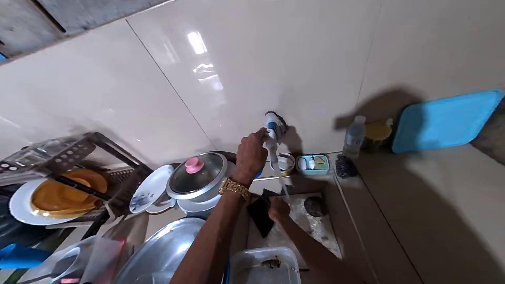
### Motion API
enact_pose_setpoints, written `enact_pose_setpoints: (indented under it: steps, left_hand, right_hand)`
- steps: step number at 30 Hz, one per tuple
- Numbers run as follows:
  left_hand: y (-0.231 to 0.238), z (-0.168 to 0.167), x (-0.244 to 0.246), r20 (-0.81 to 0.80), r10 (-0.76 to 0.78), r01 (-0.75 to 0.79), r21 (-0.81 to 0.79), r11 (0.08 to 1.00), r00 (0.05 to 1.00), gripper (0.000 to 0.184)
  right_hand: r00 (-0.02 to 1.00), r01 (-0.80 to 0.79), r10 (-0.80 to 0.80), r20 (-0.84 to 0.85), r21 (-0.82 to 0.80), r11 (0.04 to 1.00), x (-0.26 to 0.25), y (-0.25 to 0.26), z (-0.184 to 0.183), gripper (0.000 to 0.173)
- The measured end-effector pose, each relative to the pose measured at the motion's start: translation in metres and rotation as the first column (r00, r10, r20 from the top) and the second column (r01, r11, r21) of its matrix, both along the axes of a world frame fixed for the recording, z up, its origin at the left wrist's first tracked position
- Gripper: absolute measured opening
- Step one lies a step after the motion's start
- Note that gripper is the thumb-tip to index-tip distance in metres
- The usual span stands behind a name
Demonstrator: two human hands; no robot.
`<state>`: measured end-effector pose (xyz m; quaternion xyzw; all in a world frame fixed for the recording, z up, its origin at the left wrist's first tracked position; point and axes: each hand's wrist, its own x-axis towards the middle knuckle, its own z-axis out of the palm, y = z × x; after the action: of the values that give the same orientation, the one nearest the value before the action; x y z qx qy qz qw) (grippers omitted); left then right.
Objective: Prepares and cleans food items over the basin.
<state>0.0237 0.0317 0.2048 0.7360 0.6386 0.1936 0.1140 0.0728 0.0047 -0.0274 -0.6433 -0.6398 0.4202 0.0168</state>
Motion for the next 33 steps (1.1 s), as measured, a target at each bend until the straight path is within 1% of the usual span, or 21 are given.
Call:
enact_pose_setpoints:
  steps: [2, 4, 5, 7, 9, 12, 14, 15, 18, 20, 24, 26, 28, 30, 32, 33]
  left_hand:
    - [0.0, 0.001, 0.0, 0.007, 0.0, 0.0, -0.009, 1.0, 1.0, 0.047]
    - [0.0, 0.001, -0.001, 0.013, -0.012, 0.013, -0.004, 1.0, 1.0, 0.044]
    - [0.0, 0.001, -0.001, 0.015, -0.015, 0.016, -0.007, 1.0, 1.0, 0.043]
    - [0.0, 0.002, -0.002, 0.018, -0.019, 0.019, -0.016, 1.0, 1.0, 0.043]
    - [0.0, 0.003, -0.002, 0.017, -0.018, 0.019, -0.031, 0.999, 1.0, 0.046]
    - [0.0, 0.003, -0.002, 0.002, -0.012, 0.012, -0.043, 0.999, 1.0, 0.046]
    - [-0.001, 0.002, -0.003, 0.001, -0.024, 0.024, -0.022, 0.999, 1.0, 0.043]
    - [-0.001, 0.002, -0.003, -0.003, -0.026, 0.026, -0.019, 0.999, 1.0, 0.043]
    - [0.0, 0.003, -0.003, -0.02, -0.024, 0.023, -0.032, 0.999, 1.0, 0.044]
    - [0.0, 0.002, -0.003, -0.02, -0.019, 0.018, -0.034, 0.999, 1.0, 0.047]
    - [0.001, 0.004, -0.002, -0.027, -0.019, 0.018, -0.038, 0.999, 0.999, 0.047]
    - [0.001, 0.005, -0.002, -0.027, -0.019, 0.018, -0.04, 0.999, 0.999, 0.047]
    - [0.001, 0.003, -0.004, -0.023, -0.032, 0.032, -0.025, 0.999, 0.999, 0.046]
    - [0.002, 0.0, -0.005, -0.026, -0.052, 0.052, -0.01, 0.999, 0.998, 0.043]
    - [0.002, 0.0, -0.002, -0.048, -0.05, 0.05, 0.004, 0.999, 0.998, 0.044]
    - [0.002, 0.001, -0.002, -0.058, -0.04, 0.041, 0.003, 0.999, 0.998, 0.044]
  right_hand:
    - [0.993, -0.114, 0.11, 0.04, 0.129, 0.985, -0.009, 0.008, 0.023, 0.042]
    - [0.976, -0.213, 0.193, 0.099, 0.278, 0.937, -0.015, 0.015, 0.039, 0.038]
    - [0.969, -0.241, 0.203, 0.139, 0.373, 0.896, -0.017, 0.019, 0.041, 0.038]
    - [0.97, -0.237, 0.176, 0.17, 0.477, 0.847, -0.019, 0.025, 0.048, 0.032]
    - [0.961, -0.252, 0.167, 0.22, 0.448, 0.858, -0.023, 0.032, 0.053, 0.032]
    - [0.94, -0.28, 0.172, 0.294, 0.379, 0.882, -0.022, 0.037, 0.04, 0.032]
    - [0.943, -0.266, 0.163, 0.289, 0.365, 0.892, -0.019, 0.035, 0.031, 0.03]
    - [0.937, -0.278, 0.175, 0.303, 0.341, 0.898, -0.018, 0.035, 0.033, 0.032]
    - [0.941, -0.28, 0.163, 0.296, 0.415, 0.866, -0.023, 0.046, 0.026, 0.036]
    - [0.948, -0.259, 0.137, 0.288, 0.447, 0.856, -0.026, 0.051, 0.021, 0.034]
    - [0.939, -0.259, 0.164, 0.301, 0.31, 0.915, -0.028, 0.05, 0.026, 0.03]
    - [0.944, -0.221, 0.124, 0.305, 0.309, 0.925, -0.03, 0.05, 0.025, 0.032]
    - [0.948, -0.182, 0.062, 0.313, 0.369, 0.911, -0.037, 0.049, 0.021, 0.043]
    - [0.94, -0.188, 0.012, 0.342, 0.485, 0.854, -0.042, 0.045, 0.009, 0.052]
    - [0.932, -0.186, -0.07, 0.355, 0.638, 0.747, -0.045, 0.046, -0.008, 0.05]
    - [0.942, -0.188, -0.059, 0.329, 0.668, 0.72, -0.047, 0.044, -0.011, 0.048]
